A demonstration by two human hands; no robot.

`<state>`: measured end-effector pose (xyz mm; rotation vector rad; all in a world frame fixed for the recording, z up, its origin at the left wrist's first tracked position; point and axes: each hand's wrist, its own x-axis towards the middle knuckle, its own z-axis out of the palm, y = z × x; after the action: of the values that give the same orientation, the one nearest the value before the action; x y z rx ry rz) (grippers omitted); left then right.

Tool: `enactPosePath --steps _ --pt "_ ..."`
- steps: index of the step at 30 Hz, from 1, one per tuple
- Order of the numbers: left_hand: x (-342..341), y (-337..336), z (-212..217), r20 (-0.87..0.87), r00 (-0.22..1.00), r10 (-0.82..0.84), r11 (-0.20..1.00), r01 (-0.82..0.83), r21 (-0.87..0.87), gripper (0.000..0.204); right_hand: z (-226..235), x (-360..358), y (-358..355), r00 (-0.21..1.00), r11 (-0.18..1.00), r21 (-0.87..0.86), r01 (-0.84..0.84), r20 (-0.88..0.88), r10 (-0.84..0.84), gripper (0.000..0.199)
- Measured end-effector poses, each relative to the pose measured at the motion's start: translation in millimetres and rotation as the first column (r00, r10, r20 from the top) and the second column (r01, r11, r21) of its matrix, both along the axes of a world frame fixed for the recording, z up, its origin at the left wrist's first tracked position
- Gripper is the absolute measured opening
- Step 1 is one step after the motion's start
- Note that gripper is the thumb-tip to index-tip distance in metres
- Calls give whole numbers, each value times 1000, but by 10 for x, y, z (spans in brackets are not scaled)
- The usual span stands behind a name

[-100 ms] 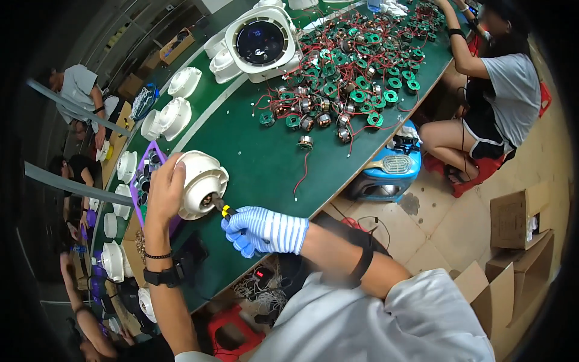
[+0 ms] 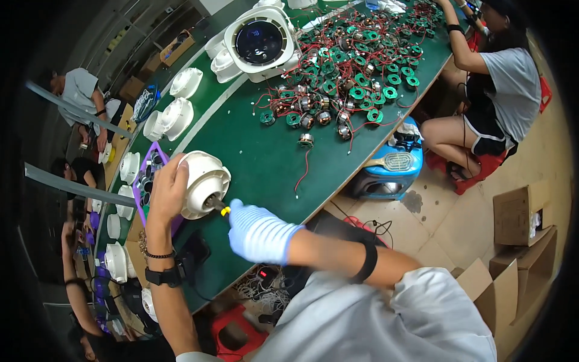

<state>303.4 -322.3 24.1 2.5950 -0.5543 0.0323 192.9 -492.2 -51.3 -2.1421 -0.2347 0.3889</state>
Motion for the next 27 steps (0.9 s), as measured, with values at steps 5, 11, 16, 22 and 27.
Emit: enactPosePath --steps 5,11,16,22,27 --pt "17 -79 -8 43 995 85 995 -87 39 33 -322 258 -45 976 937 348 -8 -200 83 4" --pt "12 -42 -33 -30 998 -46 998 45 -35 33 -31 -112 -53 956 952 293 93 -295 -3 6" --pt "27 -59 -62 42 999 10 998 -8 -54 35 -1 -157 67 930 955 -156 253 311 -195 17" --pt "165 -58 25 -144 988 -48 998 40 -55 39 -391 -124 -19 763 402 812 423 -559 326 10" --pt "49 -191 -32 10 1000 -28 999 29 -37 37 57 -179 -12 968 961 -179 212 172 -181 29"
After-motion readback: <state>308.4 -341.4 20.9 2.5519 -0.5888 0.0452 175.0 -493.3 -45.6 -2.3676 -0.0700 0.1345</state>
